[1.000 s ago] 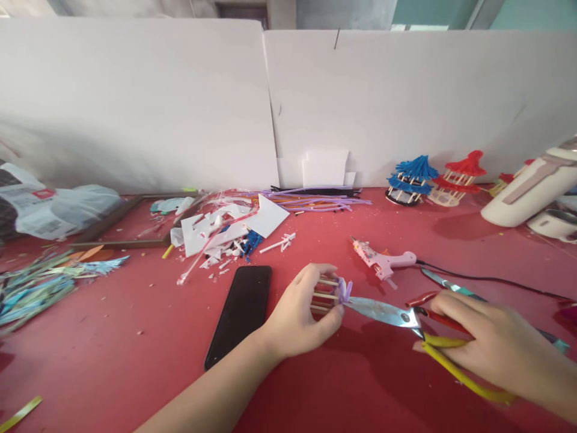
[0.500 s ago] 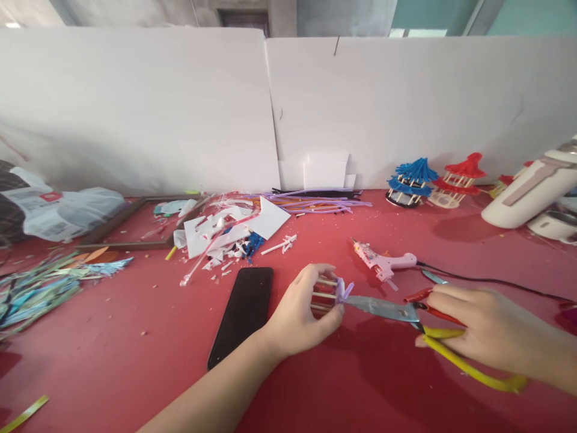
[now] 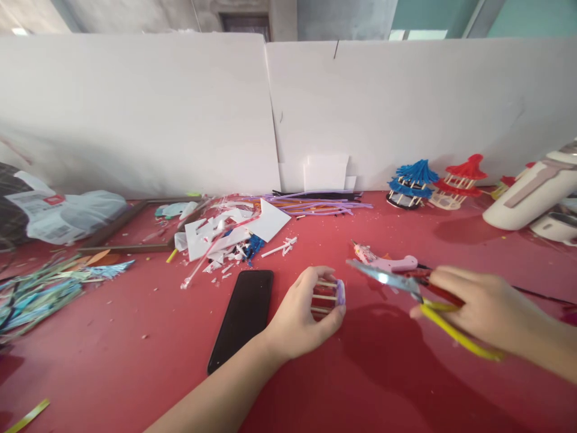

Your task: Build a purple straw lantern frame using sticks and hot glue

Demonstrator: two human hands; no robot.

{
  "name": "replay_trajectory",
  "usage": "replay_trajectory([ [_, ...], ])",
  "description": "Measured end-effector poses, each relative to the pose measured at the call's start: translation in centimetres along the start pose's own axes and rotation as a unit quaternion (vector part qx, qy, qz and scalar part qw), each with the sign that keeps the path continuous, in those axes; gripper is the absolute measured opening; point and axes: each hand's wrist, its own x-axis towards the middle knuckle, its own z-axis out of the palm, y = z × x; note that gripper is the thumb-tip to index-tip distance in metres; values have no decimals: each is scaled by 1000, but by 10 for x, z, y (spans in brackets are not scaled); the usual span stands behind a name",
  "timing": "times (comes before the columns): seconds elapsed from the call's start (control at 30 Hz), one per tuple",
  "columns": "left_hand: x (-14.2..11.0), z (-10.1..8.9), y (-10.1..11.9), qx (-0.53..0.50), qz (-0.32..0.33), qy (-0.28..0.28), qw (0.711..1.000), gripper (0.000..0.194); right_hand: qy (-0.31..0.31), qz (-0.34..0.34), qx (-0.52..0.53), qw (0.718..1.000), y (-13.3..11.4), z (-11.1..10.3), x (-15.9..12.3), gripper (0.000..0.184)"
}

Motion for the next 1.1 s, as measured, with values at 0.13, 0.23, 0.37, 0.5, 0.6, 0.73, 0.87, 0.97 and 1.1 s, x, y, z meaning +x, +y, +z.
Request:
replay_trajectory([
  [0.13, 0, 0, -1, -3, -1, 0, 1000, 45, -42, 100, -148, 983, 37, -7, 36, 44],
  [0.23, 0, -1, -1, -5, 2, 0, 1000, 45, -86, 99, -165, 978, 70, -5, 60, 42],
  [0.37, 1, -1, -1, -7, -3, -1, 1000, 46, -108, 70, -133, 983, 101, 1, 81, 28],
  [0.5, 1, -1, -2, -10, -9, -4, 1000, 46, -120, 30, -107, 987, 116, 7, 103, 12],
  [0.6, 0, -1, -3, -16, -6, -3, 1000, 45, -111, -1, -106, 988, 109, 11, 120, 21],
  [0.73, 0, -1, -3, -27, -13, -8, 1000, 45, -102, -91, -84, 987, 56, 17, 124, 23],
  [0.87, -1, -1, -2, -26, -14, -8, 1000, 45, -153, -243, -102, 953, -22, 27, 111, 15],
  [0.97, -2, -1, -2, -25, -18, -6, 1000, 45, -165, -292, -206, 919, -58, 40, 106, 4],
  [1.1, -2, 0, -3, -30, -21, -4, 999, 45, -161, -305, -243, 907, -69, 63, 109, 24],
])
